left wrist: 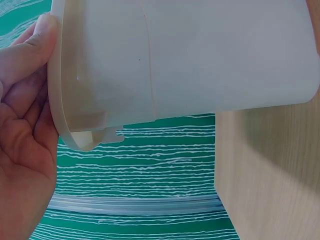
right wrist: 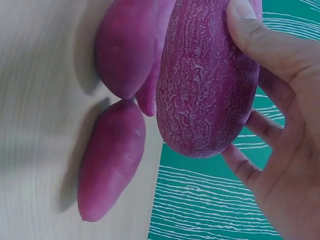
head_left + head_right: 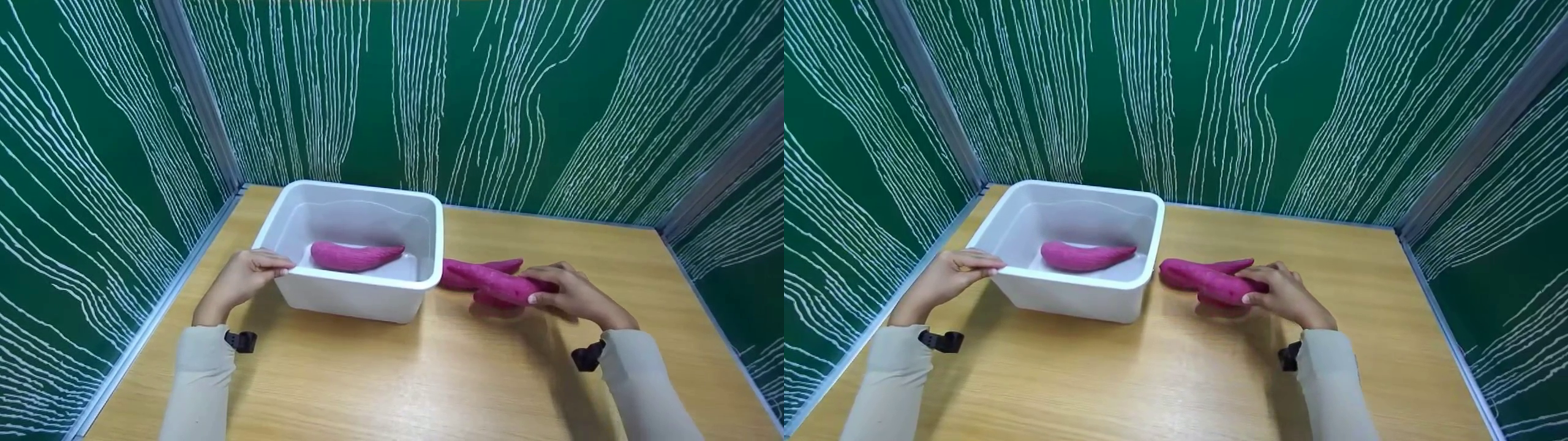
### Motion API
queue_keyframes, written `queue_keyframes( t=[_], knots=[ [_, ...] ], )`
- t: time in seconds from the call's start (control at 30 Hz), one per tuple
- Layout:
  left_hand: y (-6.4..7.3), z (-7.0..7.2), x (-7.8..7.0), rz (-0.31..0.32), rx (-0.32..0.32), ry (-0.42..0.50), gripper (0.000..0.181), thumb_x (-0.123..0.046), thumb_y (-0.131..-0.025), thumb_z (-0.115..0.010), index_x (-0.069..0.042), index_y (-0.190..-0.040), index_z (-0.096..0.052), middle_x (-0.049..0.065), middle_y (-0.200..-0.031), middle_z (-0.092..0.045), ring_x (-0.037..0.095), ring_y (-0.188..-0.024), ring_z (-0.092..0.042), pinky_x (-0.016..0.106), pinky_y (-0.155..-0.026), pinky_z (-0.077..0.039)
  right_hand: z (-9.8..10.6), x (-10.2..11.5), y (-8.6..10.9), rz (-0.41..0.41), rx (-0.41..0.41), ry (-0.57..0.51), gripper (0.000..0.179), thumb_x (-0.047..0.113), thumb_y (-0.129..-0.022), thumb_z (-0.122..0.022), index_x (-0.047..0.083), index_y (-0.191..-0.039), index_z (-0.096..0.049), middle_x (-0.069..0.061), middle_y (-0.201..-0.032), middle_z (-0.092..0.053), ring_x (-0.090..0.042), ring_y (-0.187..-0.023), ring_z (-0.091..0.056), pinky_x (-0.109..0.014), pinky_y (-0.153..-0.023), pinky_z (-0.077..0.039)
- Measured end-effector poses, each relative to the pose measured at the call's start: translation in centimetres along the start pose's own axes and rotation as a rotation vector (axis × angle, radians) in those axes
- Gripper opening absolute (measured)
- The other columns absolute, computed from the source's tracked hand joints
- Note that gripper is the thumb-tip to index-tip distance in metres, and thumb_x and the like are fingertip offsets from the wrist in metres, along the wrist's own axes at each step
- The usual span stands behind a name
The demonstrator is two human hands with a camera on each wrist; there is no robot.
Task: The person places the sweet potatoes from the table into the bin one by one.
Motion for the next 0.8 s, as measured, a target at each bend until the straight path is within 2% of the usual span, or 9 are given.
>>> queue_keyframes(
  t=[0.17, 0.43, 0.8],
  knots=[
    [0.1, 0.1, -0.3, -0.051, -0.020, -0.020, 0.019, -0.002, -0.084, -0.070, -0.006, -0.102, -0.076, 0.012, -0.103, -0.074, 0.032, -0.106, -0.064, 0.048, -0.096, -0.051, 0.7, 0.3, -0.1, 0.003, -0.011, 0.011, 0.051, 0.032, -0.088, -0.069, 0.013, -0.135, -0.057, -0.018, -0.132, -0.054, -0.034, -0.118, -0.041, -0.059, -0.091, -0.047],
    [0.1, 0.0, -0.1, -0.033, -0.010, -0.020, 0.019, -0.002, -0.085, -0.070, -0.006, -0.102, -0.076, 0.012, -0.104, -0.073, 0.032, -0.108, -0.063, 0.049, -0.098, -0.049, 1.7, 0.6, -0.2, -0.005, -0.012, 0.001, 0.051, 0.033, -0.090, -0.066, 0.014, -0.136, -0.055, -0.017, -0.135, -0.054, -0.034, -0.119, -0.039, -0.064, -0.095, -0.042],
    [0.0, 0.0, 0.0, 0.013, 0.006, -0.014, 0.021, 0.000, -0.086, -0.068, -0.008, -0.104, -0.075, 0.012, -0.107, -0.072, 0.033, -0.111, -0.062, 0.048, -0.099, -0.048, 3.1, 1.5, -0.3, -0.008, -0.024, -0.023, 0.050, 0.034, -0.091, -0.065, 0.018, -0.137, -0.055, -0.017, -0.134, -0.052, -0.033, -0.119, -0.037, -0.064, -0.091, -0.044]
  ],
)
Point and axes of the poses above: each hand's wrist, its own y-axis away from the middle knuckle, its own z-axis out of the back of the hand, x = y × z, the point moved 8 cm from there along -y, towards the middle knuckle
